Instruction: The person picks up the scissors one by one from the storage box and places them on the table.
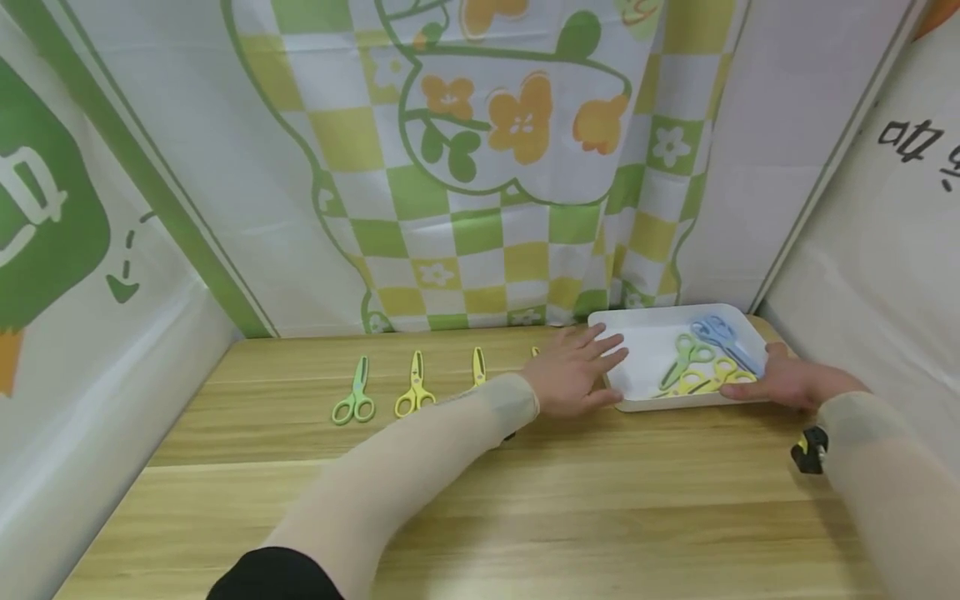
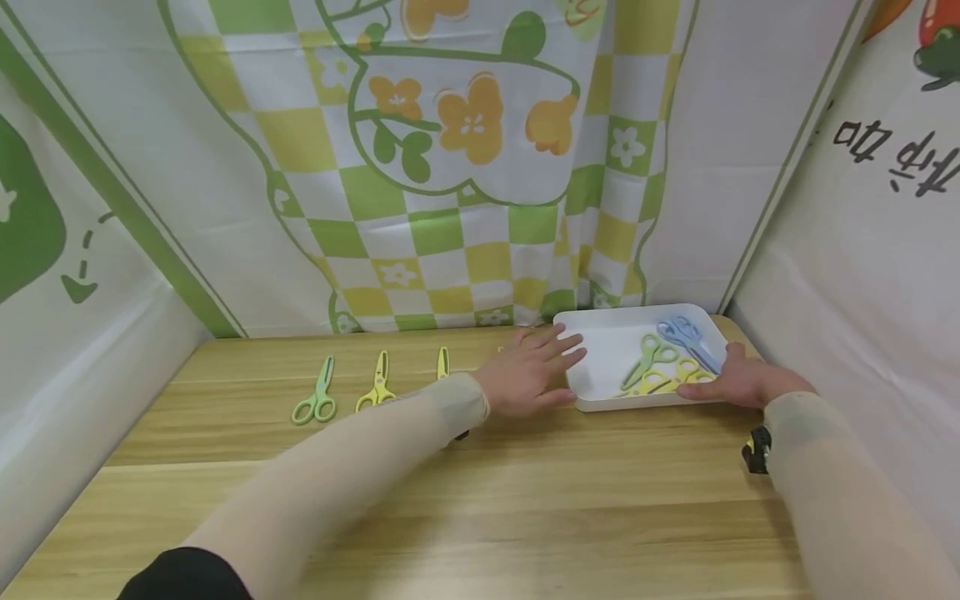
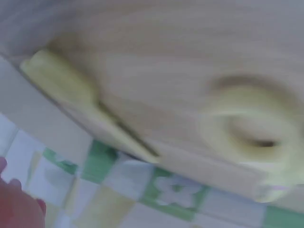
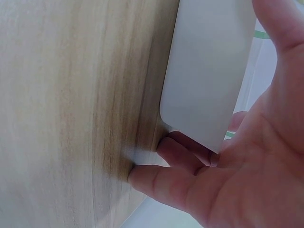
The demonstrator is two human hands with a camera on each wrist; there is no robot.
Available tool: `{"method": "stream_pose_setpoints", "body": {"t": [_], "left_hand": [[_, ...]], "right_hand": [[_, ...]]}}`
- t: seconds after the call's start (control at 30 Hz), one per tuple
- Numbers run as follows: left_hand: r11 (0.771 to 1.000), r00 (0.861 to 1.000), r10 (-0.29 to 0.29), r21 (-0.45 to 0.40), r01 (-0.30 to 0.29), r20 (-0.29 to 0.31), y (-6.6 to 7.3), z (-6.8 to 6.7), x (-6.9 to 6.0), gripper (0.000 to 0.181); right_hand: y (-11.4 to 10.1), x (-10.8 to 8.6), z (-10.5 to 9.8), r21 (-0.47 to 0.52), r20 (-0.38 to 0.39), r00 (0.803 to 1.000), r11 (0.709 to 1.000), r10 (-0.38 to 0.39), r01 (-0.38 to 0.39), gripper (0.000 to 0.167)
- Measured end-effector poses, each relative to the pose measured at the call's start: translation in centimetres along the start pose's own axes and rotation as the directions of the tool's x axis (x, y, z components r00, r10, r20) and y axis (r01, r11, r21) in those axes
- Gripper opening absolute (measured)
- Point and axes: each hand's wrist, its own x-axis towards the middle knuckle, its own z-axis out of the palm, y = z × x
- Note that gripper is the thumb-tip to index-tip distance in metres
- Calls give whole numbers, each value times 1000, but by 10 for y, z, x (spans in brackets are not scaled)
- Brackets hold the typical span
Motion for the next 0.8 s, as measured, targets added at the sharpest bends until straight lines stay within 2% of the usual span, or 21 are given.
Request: {"method": "stream_pose_setpoints", "body": {"t": [0.17,0.3,0.4,0.47,0.53,0.63,0.7,0.73,0.8], "left_hand": [[997,988,75,-7,-74,134,25,-14,33,78],[993,960,87,-98,-63,266,54,-23,61,75],[985,930,60,-172,4,362,69,-28,79,72],[970,911,35,-235,69,412,75,-29,88,69],[935,891,5,-319,157,454,77,-29,94,65],[857,861,-30,-430,284,508,76,-27,98,62],[824,849,-48,-460,331,526,75,-26,99,63],[819,847,-57,-460,343,529,75,-25,99,64],[830,850,-82,-437,348,521,74,-24,98,68]], "right_hand": [[-3,0,-1,-27,20,1000,1000,6,-5,128],[-4,-1,-2,-54,45,999,998,25,-23,128],[-3,-2,-3,-71,52,998,997,38,-34,129],[-4,-3,-4,-64,57,998,997,42,-39,130],[-5,-3,-4,-61,53,998,997,40,-37,130],[-6,-4,-4,-52,43,999,998,29,-27,128],[-5,-4,-3,-65,35,999,998,26,-24,127],[-4,-3,-3,-71,33,999,997,26,-24,126],[-2,-3,-3,-71,40,998,997,38,-35,127]]}}
